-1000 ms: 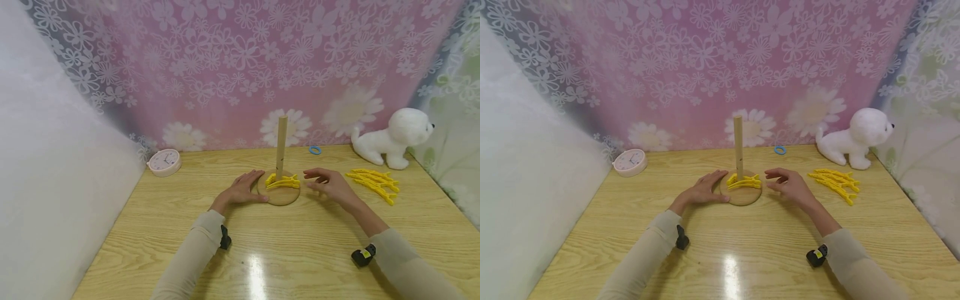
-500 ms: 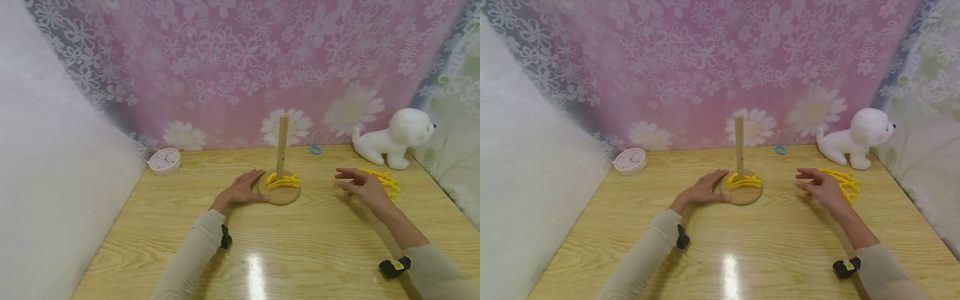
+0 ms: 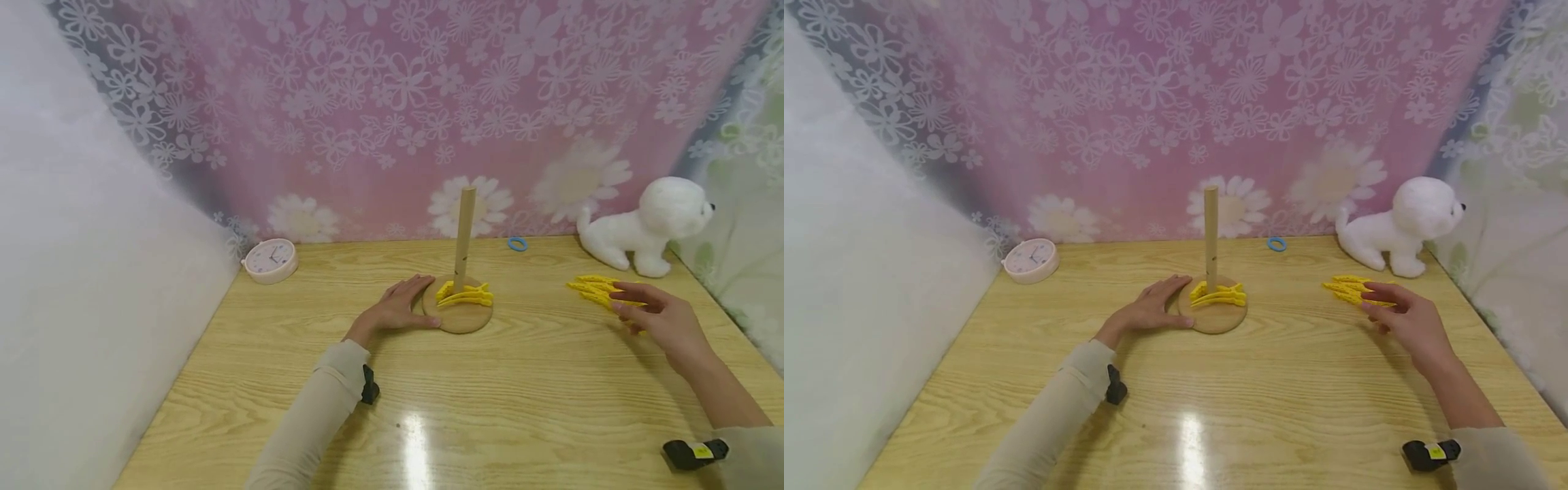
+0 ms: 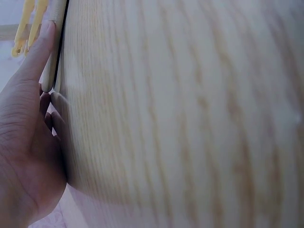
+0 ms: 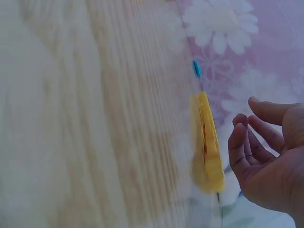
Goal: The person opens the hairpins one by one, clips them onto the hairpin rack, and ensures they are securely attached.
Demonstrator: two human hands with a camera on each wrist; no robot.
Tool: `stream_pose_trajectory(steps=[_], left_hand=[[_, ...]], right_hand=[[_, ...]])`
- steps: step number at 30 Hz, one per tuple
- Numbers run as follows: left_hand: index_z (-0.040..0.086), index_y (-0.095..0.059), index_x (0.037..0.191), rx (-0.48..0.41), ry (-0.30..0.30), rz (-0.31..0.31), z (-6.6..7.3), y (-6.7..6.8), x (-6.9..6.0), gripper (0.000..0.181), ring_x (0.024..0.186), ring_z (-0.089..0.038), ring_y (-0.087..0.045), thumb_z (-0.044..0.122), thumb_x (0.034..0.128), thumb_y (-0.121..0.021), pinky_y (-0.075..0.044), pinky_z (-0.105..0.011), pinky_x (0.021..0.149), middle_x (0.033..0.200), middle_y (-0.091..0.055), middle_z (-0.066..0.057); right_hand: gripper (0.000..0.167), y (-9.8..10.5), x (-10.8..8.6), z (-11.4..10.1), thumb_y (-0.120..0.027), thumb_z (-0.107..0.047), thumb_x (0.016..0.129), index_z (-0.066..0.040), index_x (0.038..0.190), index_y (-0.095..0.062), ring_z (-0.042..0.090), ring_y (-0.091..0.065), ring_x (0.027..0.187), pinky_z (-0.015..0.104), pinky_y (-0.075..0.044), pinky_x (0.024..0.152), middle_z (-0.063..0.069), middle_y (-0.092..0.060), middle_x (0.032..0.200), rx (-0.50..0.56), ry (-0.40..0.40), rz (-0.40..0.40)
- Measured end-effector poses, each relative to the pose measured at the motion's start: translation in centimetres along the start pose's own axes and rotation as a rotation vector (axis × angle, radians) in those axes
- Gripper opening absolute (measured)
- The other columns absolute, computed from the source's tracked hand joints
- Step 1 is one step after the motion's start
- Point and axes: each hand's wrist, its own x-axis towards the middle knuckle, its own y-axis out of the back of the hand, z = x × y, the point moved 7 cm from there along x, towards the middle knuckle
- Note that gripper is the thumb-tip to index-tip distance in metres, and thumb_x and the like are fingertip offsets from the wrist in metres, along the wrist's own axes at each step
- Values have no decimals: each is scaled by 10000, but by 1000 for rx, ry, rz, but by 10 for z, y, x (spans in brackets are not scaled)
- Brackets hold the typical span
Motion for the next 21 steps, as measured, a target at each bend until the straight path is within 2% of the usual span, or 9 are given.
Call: stream_pose_trajectory(steps=[2, 6, 13, 19, 21], left_hand=[[314, -149, 1687, -1, -2, 3, 1, 1, 0, 1052, 1617, -194, -8, 682, 878, -711, -22, -500, 1294, 1760, -58, -8], [314, -153, 1687, 1, -1, 5, 3, 3, 0, 1056, 1617, -192, -13, 683, 873, -716, -25, -498, 1294, 1760, -60, -6], [325, -150, 1686, 3, 5, 5, 1, 3, 0, 1050, 1616, -175, -7, 681, 875, -714, -23, -506, 1293, 1759, -53, 12], [316, -152, 1687, -14, 3, -7, 2, 1, -2, 1049, 1616, -170, 1, 674, 878, -716, -11, -495, 1294, 1760, -52, 3], [314, -150, 1687, -9, 4, -5, 2, 0, -2, 1051, 1615, -159, 4, 673, 877, -716, -4, -487, 1295, 1760, -52, 6]], right_hand=[[324, 9, -2, 5, -685, -183, 1029, -390, 1275, -644, 55, -687, 764, 224, -548, 605, -323, -704, 1061, 13, -16, 14], [310, 23, -7, 16, -692, -189, 1024, -365, 1277, -662, 68, -671, 730, 231, -537, 584, -324, -712, 1024, 24, -49, 45], [249, 34, -12, 31, -701, -251, 1020, -208, 1264, -674, 76, -642, 704, 249, -519, 566, -383, -649, 979, -79, -87, 90], [213, 38, -18, 41, -731, -306, 999, -263, 1205, -697, 71, -605, 698, 256, -521, 560, -422, -590, 968, -138, -132, 89], [246, 38, -18, 42, -732, -324, 997, -227, 1221, -697, 63, -615, 705, 260, -531, 568, -429, -578, 963, -168, -130, 90]])
